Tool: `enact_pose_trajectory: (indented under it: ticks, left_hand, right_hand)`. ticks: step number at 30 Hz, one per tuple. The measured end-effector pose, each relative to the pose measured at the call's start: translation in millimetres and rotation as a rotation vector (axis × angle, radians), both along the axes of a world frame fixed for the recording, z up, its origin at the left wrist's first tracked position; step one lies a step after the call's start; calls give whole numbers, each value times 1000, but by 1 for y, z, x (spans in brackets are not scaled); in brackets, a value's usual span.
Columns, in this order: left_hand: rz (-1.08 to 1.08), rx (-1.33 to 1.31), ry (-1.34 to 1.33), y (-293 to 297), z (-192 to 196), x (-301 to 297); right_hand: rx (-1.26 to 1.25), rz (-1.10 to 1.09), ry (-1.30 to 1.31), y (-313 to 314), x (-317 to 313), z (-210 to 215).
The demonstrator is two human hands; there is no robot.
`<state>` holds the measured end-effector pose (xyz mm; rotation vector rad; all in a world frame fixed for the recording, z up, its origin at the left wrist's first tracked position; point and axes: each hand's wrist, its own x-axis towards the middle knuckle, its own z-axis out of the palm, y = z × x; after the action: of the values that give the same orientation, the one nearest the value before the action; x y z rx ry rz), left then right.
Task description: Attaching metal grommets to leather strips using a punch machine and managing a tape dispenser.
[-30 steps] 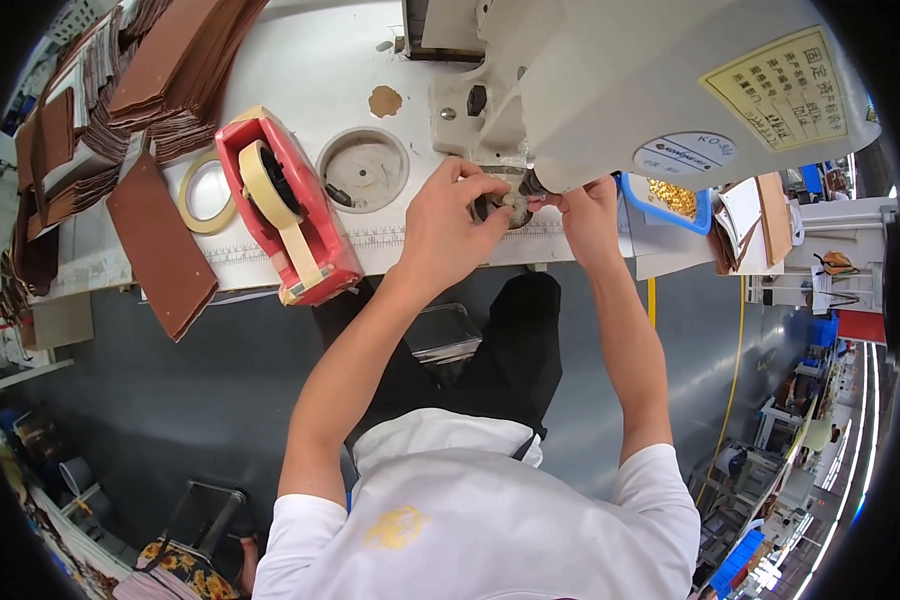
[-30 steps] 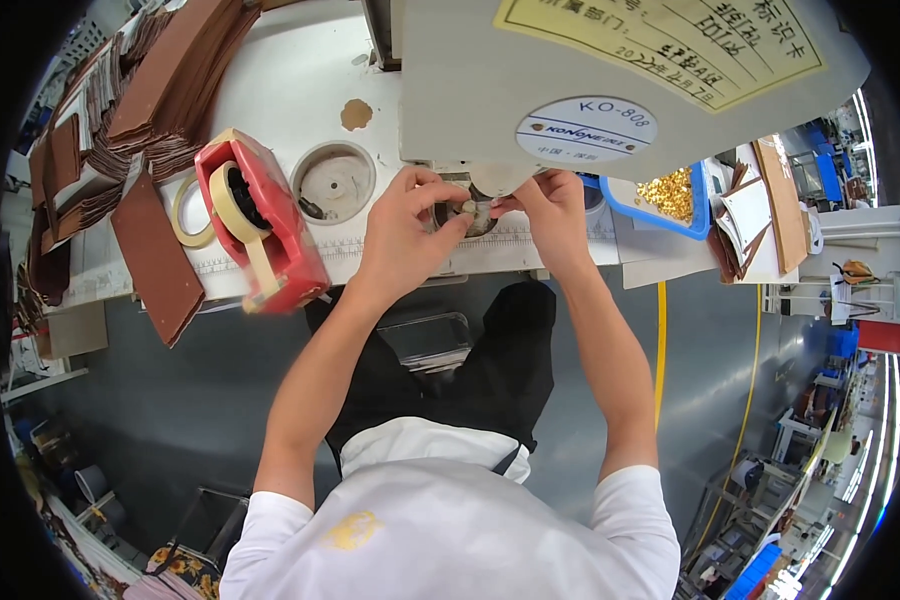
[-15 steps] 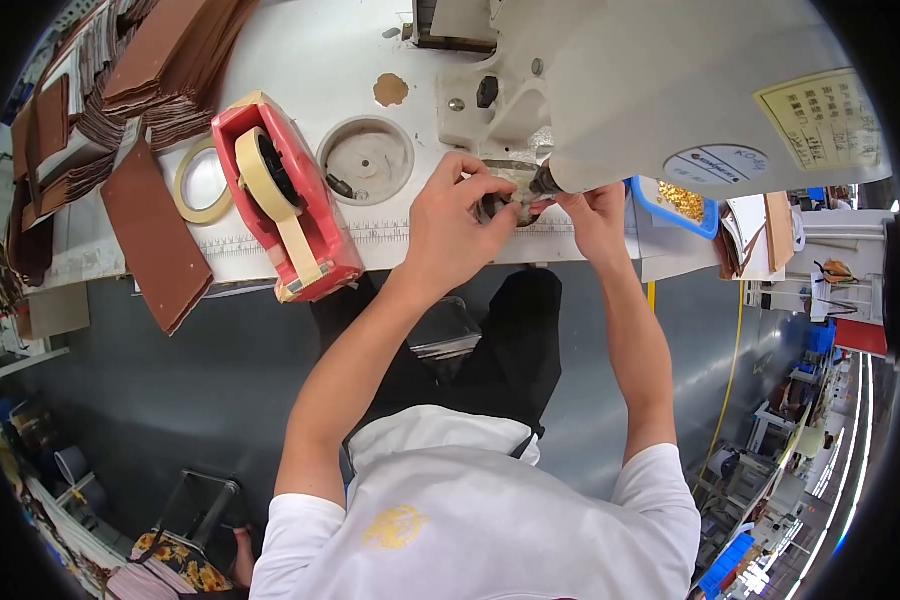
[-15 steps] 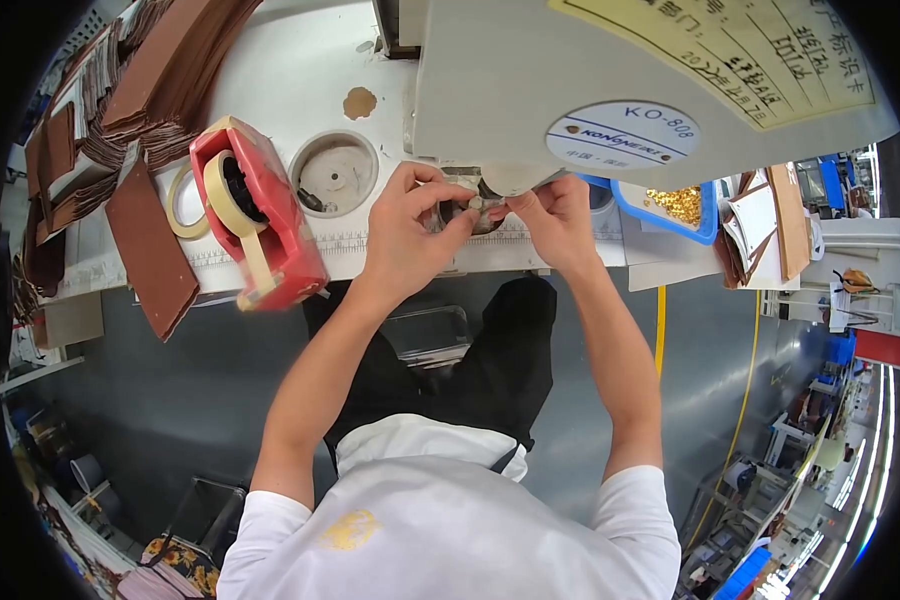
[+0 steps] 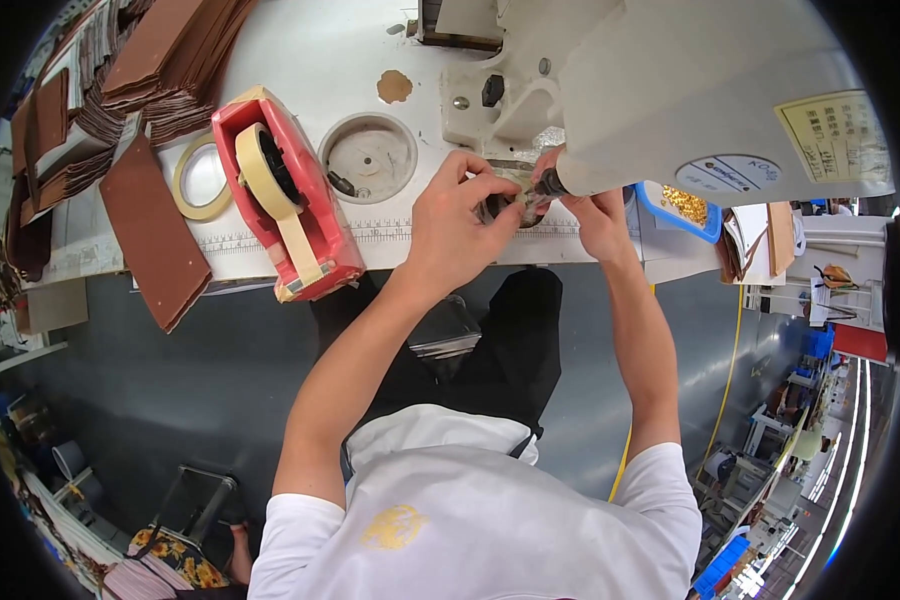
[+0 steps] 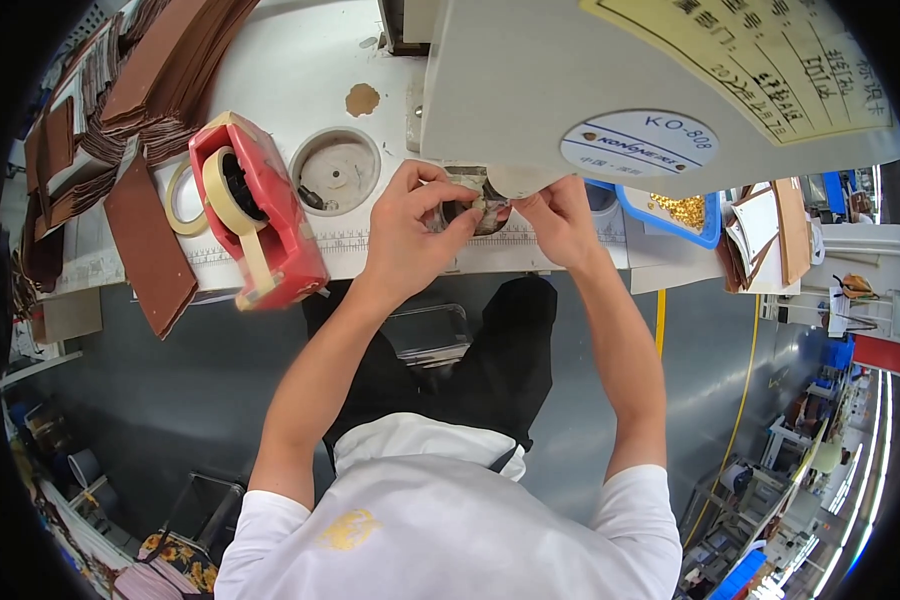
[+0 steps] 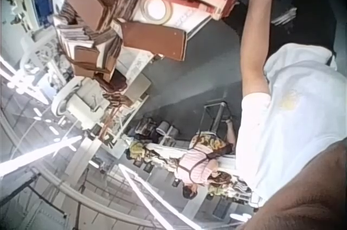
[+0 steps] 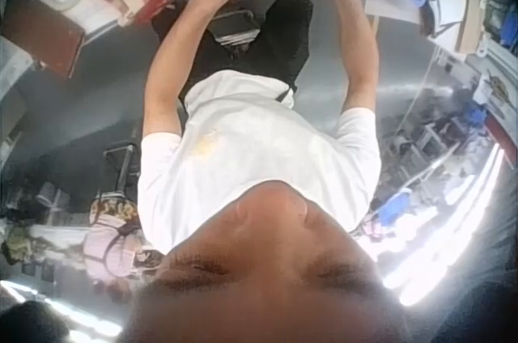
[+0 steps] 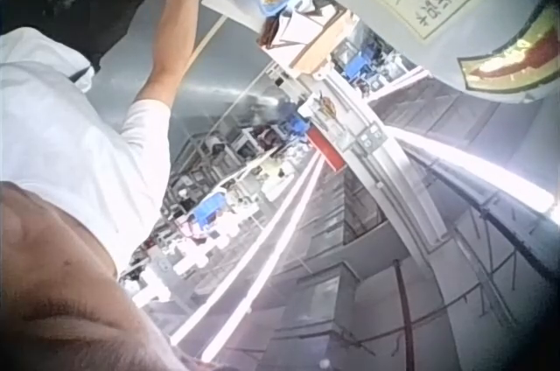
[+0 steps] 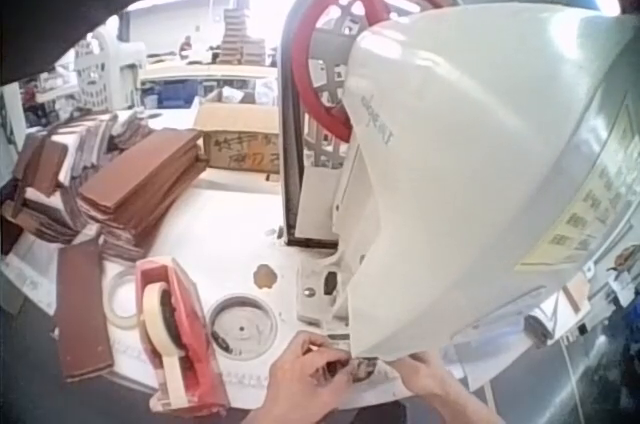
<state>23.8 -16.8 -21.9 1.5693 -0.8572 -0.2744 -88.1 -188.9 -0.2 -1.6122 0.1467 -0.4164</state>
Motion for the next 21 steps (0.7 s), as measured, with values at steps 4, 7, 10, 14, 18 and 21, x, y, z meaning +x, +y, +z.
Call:
enact_pose_trajectory:
  ticks: [4,7,10,14,18,21]
  left_hand:
    - [2,-7,2,0,0,0]
    - [0,-4,10,0,1,0]
    - [3,13,1,1,2,0]
    - [0,14,14,0,2,-1]
    - [-3,23,29,2,4,0]
    - [-1,9,11,0,1,-1]
  right_hand:
    - [-68,28,66,-6,1,4]
    - [-59,36,116,-6,2,8]
    - [-80,74,165,-8,2,8]
    - [-88,40,201,-8,0,8]
    - [-75,19,223,-4,3,11]
    - [-31,-26,256,-5,4,13]
